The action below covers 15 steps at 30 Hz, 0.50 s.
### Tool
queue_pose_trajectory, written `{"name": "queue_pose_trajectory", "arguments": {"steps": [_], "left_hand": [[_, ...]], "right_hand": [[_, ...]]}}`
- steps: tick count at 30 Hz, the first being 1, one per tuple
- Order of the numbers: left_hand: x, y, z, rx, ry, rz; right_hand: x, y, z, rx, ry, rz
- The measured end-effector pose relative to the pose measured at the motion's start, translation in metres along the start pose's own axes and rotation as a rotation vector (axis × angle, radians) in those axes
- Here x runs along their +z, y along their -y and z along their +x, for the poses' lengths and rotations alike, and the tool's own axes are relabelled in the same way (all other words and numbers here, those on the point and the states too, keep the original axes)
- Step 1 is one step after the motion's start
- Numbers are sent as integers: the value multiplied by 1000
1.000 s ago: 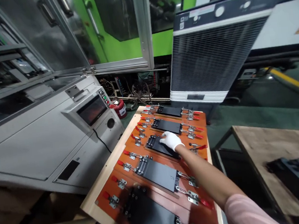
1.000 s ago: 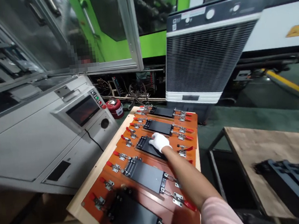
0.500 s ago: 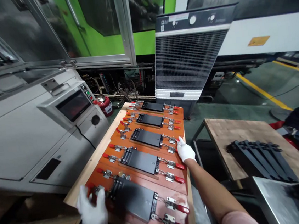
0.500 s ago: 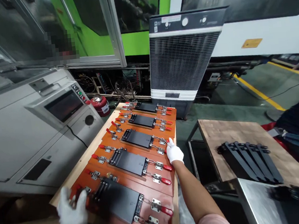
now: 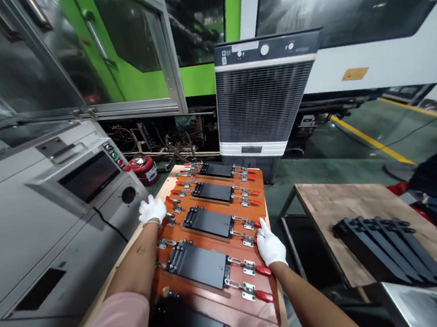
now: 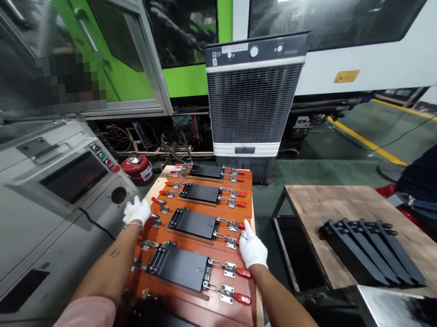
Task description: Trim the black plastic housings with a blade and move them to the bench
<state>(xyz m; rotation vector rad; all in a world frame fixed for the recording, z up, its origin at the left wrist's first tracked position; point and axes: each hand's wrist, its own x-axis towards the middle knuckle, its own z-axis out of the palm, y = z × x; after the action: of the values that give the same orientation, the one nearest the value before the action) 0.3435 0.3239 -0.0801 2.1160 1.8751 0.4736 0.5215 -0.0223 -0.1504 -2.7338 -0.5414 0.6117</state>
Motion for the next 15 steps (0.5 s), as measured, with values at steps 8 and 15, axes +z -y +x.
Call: {"name": "queue_pose_trajectory", "arguments": {"steps": [8, 15], "left_hand": [[45, 31, 24, -67, 61, 163], [39, 20, 20, 766, -34, 283]], "right_hand": [[5, -2, 7, 39, 12, -56], [1, 3, 3, 31, 9, -46]]}}
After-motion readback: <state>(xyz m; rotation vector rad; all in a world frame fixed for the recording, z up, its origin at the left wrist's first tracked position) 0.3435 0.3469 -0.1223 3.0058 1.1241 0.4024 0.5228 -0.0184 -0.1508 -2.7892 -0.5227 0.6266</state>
